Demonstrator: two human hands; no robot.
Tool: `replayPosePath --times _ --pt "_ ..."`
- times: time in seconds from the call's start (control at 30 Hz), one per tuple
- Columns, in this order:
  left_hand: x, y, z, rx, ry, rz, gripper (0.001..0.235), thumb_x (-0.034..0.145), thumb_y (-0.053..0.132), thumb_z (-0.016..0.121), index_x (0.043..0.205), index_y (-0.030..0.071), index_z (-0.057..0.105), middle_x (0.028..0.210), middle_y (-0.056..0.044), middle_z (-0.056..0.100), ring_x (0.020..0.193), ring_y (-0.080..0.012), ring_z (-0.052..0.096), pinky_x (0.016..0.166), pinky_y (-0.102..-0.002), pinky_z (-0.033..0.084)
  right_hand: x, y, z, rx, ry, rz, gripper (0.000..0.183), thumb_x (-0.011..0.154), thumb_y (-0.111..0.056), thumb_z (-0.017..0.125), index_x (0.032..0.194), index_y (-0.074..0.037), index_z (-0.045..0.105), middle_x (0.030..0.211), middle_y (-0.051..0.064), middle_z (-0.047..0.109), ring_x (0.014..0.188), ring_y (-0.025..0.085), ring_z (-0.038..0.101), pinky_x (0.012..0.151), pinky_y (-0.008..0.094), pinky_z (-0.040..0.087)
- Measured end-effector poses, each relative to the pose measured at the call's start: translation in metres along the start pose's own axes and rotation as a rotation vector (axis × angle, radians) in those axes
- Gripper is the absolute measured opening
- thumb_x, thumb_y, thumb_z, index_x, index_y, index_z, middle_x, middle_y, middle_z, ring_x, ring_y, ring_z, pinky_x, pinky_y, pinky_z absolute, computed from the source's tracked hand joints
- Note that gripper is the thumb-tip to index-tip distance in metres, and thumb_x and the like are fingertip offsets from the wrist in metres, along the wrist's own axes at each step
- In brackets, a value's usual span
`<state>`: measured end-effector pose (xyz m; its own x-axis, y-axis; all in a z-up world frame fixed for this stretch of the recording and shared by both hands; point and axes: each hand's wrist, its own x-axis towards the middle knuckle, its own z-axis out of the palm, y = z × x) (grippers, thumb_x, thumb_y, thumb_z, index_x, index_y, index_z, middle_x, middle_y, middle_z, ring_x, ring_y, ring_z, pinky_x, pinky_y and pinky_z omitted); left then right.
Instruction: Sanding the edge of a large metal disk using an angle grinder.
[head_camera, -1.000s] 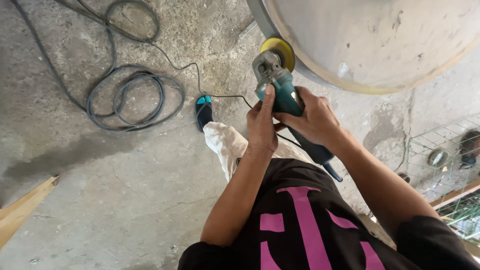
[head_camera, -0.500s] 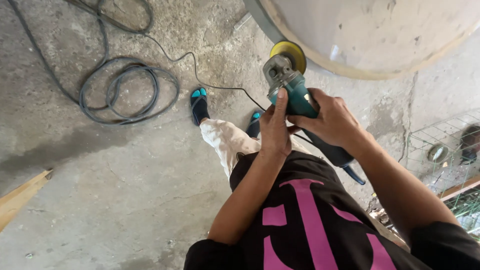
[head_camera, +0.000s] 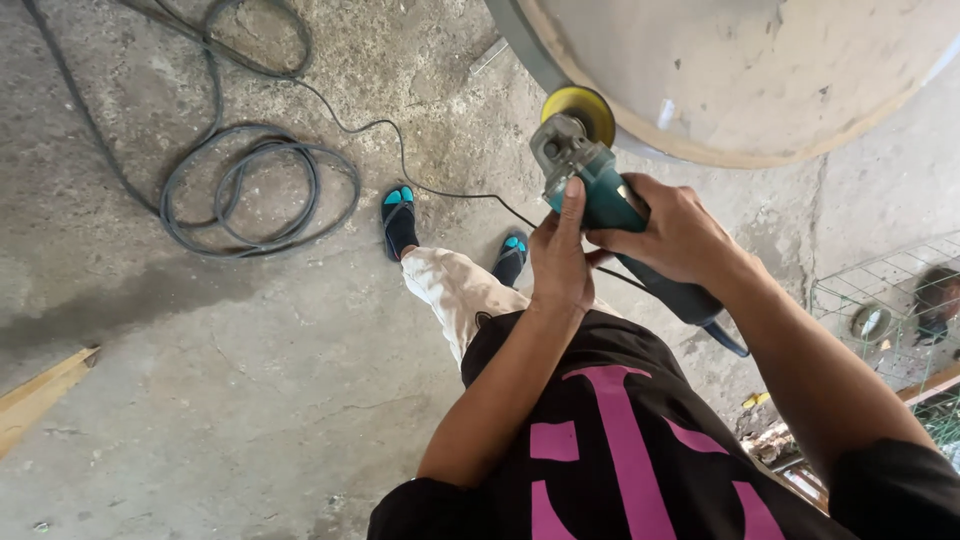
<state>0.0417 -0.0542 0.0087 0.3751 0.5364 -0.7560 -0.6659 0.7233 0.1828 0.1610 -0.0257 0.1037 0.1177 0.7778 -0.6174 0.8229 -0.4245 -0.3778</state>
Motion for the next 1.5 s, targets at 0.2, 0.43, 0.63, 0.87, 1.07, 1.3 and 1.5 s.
replayPosePath --times 0.2,0.43,0.63,0.87,1.07,1.3,1.5 --pt "0.024 0.044 -0.001 -0.021 -0.028 0.060 0.074 0.086 0.063 0.069 0.123 -0.001 0.060 0.103 -0.007 0.067 0.084 -0.0147 0.066 0.064 -0.033 0.058 0.038 -0.038 -0.005 -0.050 -0.004 -0.030 0.061 0.072 -0.042 0.088 0.109 0.001 0.066 0.080 0.018 0.072 0.069 0.029 0.073 0.062 0.041 0.055" --pt "0.031 0.032 -0.005 -0.134 -0.099 0.051 0.067 0.091 0.059 0.067 0.120 -0.001 0.060 0.105 -0.009 0.067 0.082 -0.0150 0.068 0.065 -0.032 0.057 0.034 -0.048 -0.010 -0.165 -0.020 0.039 0.060 0.073 -0.043 0.087 0.105 0.001 0.064 0.078 0.020 0.071 0.069 0.033 0.073 0.062 0.043 0.055" --pt "0.013 -0.011 -0.006 -0.140 -0.086 0.049 0.068 0.095 0.057 0.067 0.121 -0.006 0.059 0.100 -0.009 0.065 0.083 -0.0159 0.067 0.067 -0.033 0.061 0.002 -0.017 -0.007 -0.146 -0.012 0.019 0.059 0.072 -0.042 0.087 0.105 0.001 0.064 0.076 0.021 0.070 0.069 0.034 0.073 0.061 0.045 0.054" --pt "-0.009 -0.061 -0.004 -0.115 -0.117 -0.024 0.070 0.092 0.059 0.067 0.122 -0.003 0.059 0.101 -0.008 0.066 0.084 -0.0148 0.068 0.067 -0.034 0.061 -0.040 0.017 -0.005 -0.127 -0.019 0.138 0.060 0.071 -0.040 0.086 0.113 -0.003 0.064 0.076 0.019 0.072 0.069 0.033 0.075 0.062 0.044 0.055" --pt "0.004 -0.077 -0.014 -0.107 -0.119 -0.009 0.068 0.096 0.059 0.070 0.121 -0.004 0.060 0.096 -0.004 0.057 0.079 -0.0131 0.062 0.065 -0.032 0.058 -0.039 0.017 -0.005 -0.136 0.000 0.136 0.059 0.071 -0.041 0.086 0.111 -0.003 0.065 0.076 0.018 0.071 0.070 0.033 0.075 0.063 0.044 0.055" --pt "0.007 -0.013 -0.012 -0.068 -0.098 0.001 0.071 0.091 0.061 0.068 0.119 -0.004 0.061 0.093 -0.006 0.063 0.075 -0.0140 0.064 0.060 -0.031 0.058 -0.008 -0.023 -0.001 -0.127 0.001 0.128 0.056 0.073 -0.042 0.086 0.104 -0.001 0.064 0.074 0.019 0.069 0.068 0.034 0.073 0.062 0.044 0.054" --pt "0.020 0.051 -0.006 -0.066 -0.086 -0.008 0.075 0.088 0.061 0.067 0.119 -0.007 0.060 0.098 -0.009 0.067 0.079 -0.0160 0.069 0.065 -0.036 0.063 0.029 -0.051 0.002 -0.118 0.036 0.047 0.058 0.073 -0.044 0.086 0.102 0.001 0.063 0.074 0.020 0.069 0.068 0.034 0.072 0.062 0.044 0.054"
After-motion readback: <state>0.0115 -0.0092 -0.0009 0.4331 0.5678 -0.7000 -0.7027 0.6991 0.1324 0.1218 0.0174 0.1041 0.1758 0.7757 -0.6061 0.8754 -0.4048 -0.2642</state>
